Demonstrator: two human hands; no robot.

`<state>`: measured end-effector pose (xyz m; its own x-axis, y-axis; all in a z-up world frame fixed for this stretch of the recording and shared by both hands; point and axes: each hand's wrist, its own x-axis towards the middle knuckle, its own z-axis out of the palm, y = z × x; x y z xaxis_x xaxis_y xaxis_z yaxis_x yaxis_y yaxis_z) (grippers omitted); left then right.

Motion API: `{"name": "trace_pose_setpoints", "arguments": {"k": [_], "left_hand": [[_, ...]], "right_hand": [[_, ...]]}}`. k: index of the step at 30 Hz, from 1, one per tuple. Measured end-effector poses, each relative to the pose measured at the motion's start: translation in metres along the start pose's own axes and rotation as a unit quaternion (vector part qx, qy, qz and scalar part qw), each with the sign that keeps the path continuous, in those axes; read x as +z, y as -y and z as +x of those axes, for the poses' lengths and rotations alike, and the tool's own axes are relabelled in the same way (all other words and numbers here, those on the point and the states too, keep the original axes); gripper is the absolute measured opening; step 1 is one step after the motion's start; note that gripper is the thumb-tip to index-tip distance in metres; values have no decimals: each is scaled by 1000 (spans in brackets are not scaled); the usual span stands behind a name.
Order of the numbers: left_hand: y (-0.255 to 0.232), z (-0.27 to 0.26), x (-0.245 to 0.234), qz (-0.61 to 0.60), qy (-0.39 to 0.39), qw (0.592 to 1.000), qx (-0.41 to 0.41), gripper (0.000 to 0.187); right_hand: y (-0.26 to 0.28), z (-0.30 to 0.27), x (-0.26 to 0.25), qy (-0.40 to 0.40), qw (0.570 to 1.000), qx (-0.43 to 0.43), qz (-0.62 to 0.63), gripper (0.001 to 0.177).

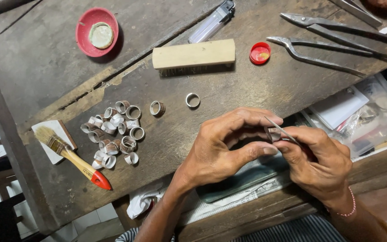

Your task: Filing and smoothing the edges of silver ring bands at a jewelry workbench.

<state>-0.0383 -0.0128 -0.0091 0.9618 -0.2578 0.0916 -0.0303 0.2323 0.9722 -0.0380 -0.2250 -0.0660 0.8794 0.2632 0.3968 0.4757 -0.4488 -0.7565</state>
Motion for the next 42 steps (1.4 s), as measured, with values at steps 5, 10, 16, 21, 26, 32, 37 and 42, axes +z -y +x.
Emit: {"name": "trace_pose_setpoints", "arguments": {"k": [5,10,16,21,26,32,37,42], "left_hand": [[6,-2,-1,-53,-20,998,-31,35],[-3,0,-4,-84,-87,990,-77,41],[0,1,-8,-116,-161,979,-49,44],[1,2,-9,-178,-179,966,-47,44],[-5,3,-9,-174,-184,965,-63,45],[-4,3,-9,-179,-187,963,-70,47],[0,3,-10,-175,-180,967,-50,44],[-3,2,-10,-175,-178,967,-57,43]], "right_hand": [[5,-4,-2,7,999,37,-18,24],[13,1,0,-14,997,73,-9,32],[9,14,5,27,998,-17,-51,28],[3,16,8,30,988,-104,-107,34],[1,16,9,30,987,-114,-110,36],[0,16,10,32,988,-117,-100,38],[-2,15,9,37,987,-116,-103,37],[-2,15,9,37,986,-119,-114,38]]}}
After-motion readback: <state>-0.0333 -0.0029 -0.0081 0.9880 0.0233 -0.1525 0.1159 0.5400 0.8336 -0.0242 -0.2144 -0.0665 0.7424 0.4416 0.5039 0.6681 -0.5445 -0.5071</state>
